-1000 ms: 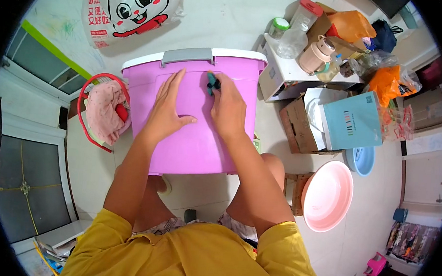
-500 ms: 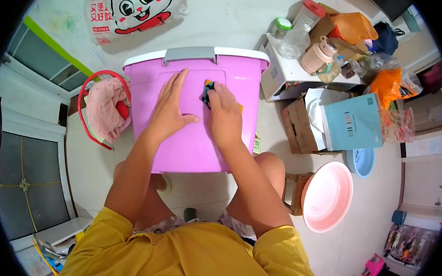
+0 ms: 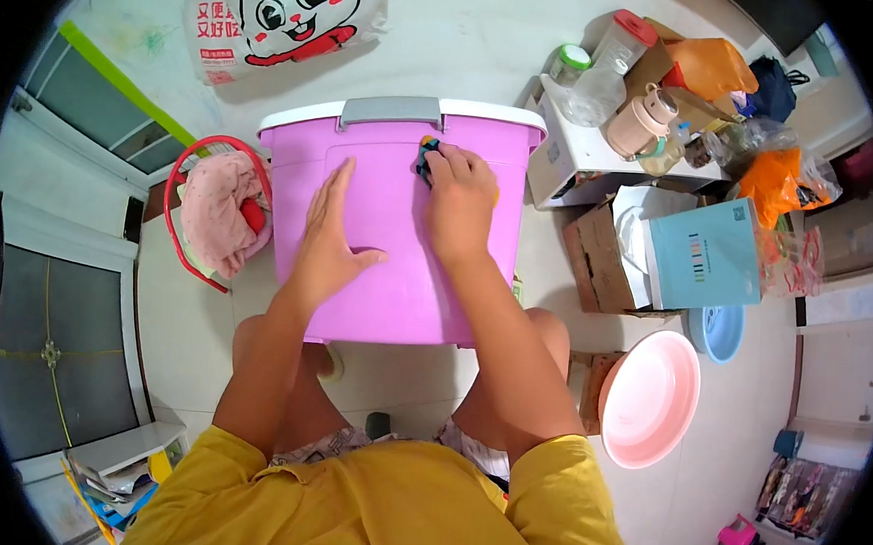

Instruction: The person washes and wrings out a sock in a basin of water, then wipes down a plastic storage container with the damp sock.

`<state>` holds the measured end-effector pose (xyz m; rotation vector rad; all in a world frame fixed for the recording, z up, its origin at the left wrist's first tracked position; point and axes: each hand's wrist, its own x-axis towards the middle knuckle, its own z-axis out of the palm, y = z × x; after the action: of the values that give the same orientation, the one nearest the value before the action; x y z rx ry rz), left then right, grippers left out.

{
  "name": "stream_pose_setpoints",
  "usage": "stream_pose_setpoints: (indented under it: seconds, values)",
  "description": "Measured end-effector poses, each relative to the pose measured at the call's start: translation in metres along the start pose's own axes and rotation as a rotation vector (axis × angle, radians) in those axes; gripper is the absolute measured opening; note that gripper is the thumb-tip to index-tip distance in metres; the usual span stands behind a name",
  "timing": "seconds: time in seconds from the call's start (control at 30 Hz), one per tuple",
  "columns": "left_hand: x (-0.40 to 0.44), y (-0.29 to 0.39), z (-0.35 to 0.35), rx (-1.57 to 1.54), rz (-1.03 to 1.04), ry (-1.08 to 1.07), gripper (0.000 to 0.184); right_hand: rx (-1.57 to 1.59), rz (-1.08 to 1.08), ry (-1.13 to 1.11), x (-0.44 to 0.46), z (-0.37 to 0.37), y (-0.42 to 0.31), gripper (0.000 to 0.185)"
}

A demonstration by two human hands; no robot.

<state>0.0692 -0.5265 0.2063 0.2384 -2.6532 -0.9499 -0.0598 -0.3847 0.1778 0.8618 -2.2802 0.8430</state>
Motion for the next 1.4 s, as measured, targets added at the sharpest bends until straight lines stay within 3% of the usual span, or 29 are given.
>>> stream_pose_setpoints:
  seconds: [0.37, 0.43, 0.53, 0.57, 0.73, 1.03, 1.27, 1.4]
  values:
    - [0.000, -0.004, 0.001, -0.048, 0.019, -0.006, 0.122, 0.000, 0.000, 0.017, -0.002, 0.016, -0.028, 0.038]
    - [-0.001, -0.004, 0.001, -0.051, 0.015, -0.001, 0.122, 0.099, -0.031, -0.102, 0.000, 0.012, -0.030, 0.041]
    - [-0.003, -0.004, -0.004, -0.030, 0.021, 0.021, 0.121, 0.198, -0.050, -0.050, 0.000, 0.005, -0.018, 0.042]
    - [-0.004, -0.004, -0.004, -0.009, 0.026, 0.036, 0.120, 0.138, 0.014, 0.045, -0.003, 0.006, -0.013, 0.040]
    - [-0.013, -0.014, -0.007, -0.060, -0.039, 0.104, 0.120, -0.032, 0.098, -0.005, -0.009, 0.000, -0.010, 0.036]
    - [-0.013, -0.022, -0.004, -0.101, -0.052, 0.129, 0.121, 0.083, -0.010, -0.119, -0.013, 0.016, -0.037, 0.050]
    - [-0.014, -0.031, -0.010, -0.142, 0.000, 0.133, 0.120, 0.303, -0.128, -0.288, -0.025, 0.018, -0.069, 0.048]
    - [-0.021, -0.038, -0.029, -0.388, -0.098, 0.077, 0.122, 0.415, -0.080, -0.151, -0.007, 0.012, -0.072, 0.041]
